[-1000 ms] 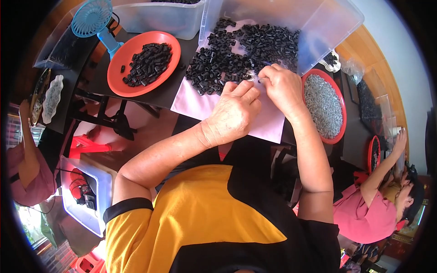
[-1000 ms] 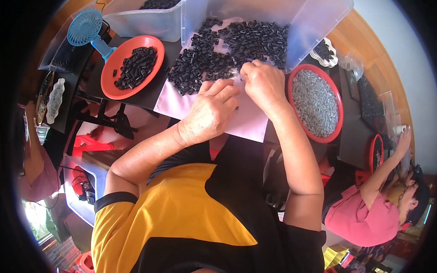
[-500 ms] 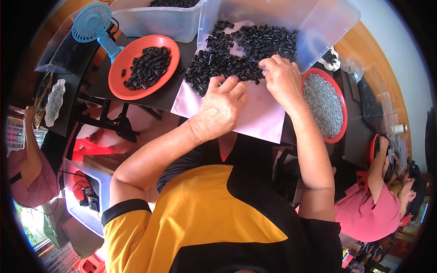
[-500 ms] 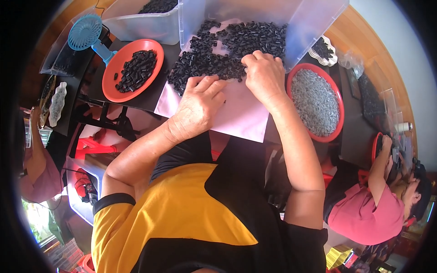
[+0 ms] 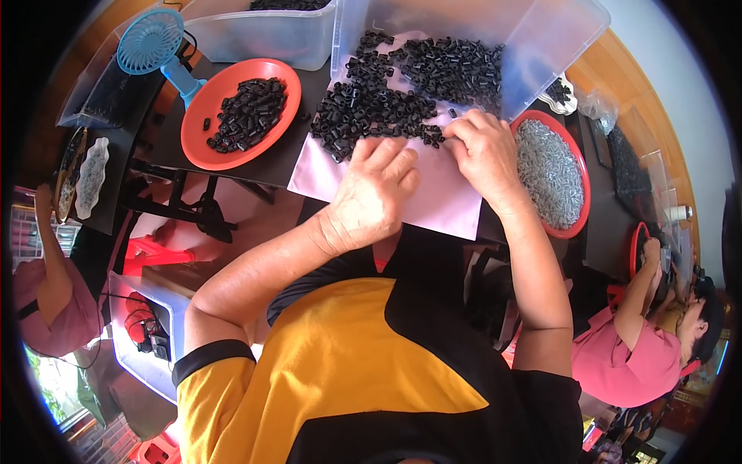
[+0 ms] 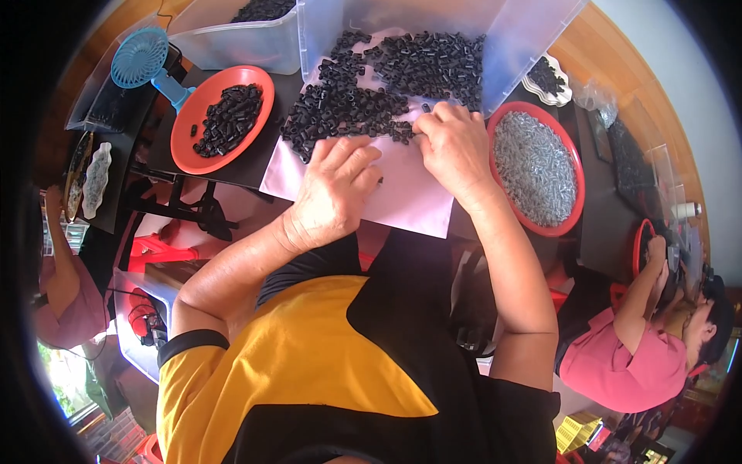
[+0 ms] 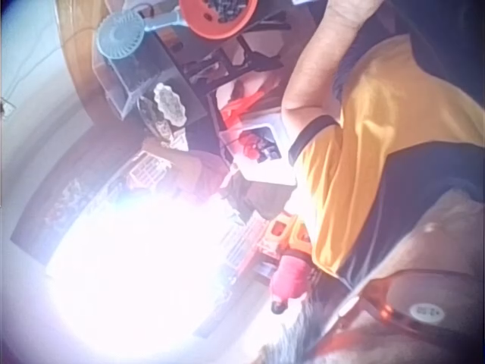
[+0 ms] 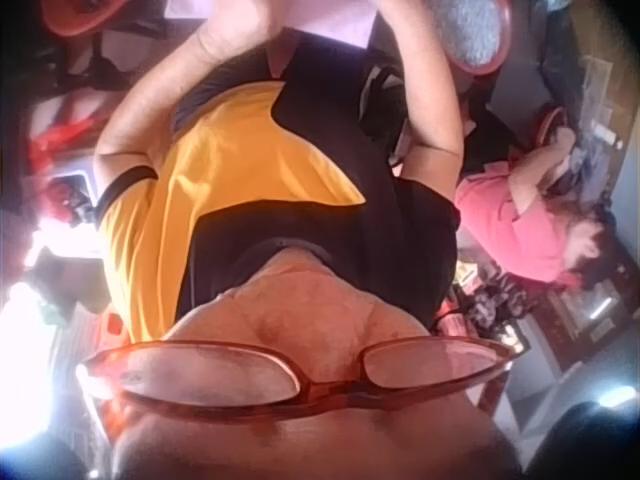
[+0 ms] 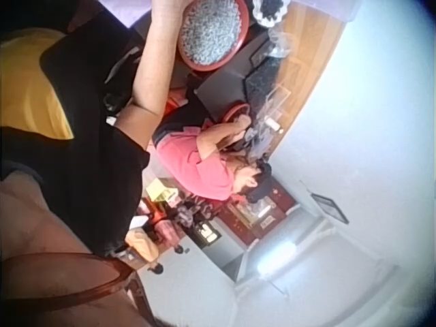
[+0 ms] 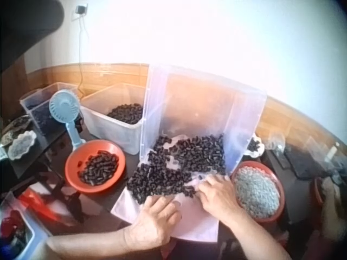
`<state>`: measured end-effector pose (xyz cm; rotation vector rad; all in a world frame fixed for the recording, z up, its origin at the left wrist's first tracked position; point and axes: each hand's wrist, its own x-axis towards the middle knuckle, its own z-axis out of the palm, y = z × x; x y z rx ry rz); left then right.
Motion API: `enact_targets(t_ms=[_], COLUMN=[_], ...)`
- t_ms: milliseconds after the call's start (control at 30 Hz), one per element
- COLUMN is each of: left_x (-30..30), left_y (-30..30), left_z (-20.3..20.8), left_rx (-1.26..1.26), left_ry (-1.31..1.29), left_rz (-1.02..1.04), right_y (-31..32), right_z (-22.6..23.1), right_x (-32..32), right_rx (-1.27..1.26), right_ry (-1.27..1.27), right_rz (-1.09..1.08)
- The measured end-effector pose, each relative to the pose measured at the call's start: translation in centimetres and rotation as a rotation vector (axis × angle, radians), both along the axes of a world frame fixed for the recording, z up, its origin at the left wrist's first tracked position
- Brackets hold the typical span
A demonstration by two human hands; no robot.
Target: The person repeatedly takes small black plastic components and metal inserts from the table and pushes the metal inserts into the plastic components by hand.
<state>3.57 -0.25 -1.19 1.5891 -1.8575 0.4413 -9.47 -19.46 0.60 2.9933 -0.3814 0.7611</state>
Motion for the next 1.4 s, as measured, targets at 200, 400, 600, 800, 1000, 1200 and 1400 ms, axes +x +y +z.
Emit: enact_targets(t_ms=[200, 400, 600, 800, 1000, 1200, 1400], left_x=[-1.9, -1.7, -1.7, -1.7, -1.7, -1.2, -1.6], left_y=[0.8, 0.4, 0.5, 0.5, 0.6, 0.7, 0.5], left_z=[-0.6, -1.0, -1.2, -1.2, -1.2, -1.4, -0.5], left_rx=[-0.01, -0.026, -0.033, -0.009, 0.006, 0.009, 0.081], left_ry=[0.117, 0.383, 0.533, 0.548, 0.542, 0.69, 1.192], left_rz=[-0.032, -0.075, -0.085, -0.074, -0.061, -0.089, -0.024], right_y=[0.1, 1.5, 3.4, 1.8, 1.6, 1.5, 2.3], right_z=[0.5, -0.1, -0.9, -0.4, -0.9, -0.5, 0.1], right_x=[-0.3, -0.1, -1.2, -1.1, 0.2, 0.0, -0.4], right_rx=[0.005, 0.053, -0.001, -0.053, 0.007, 0.032, -0.051], right_ry=[-0.078, -0.119, -0.074, -0.06, -0.085, -0.023, -0.068], right_rz=[-0.029, 0.056, 0.065, -0.037, 0.021, 0.005, 0.048])
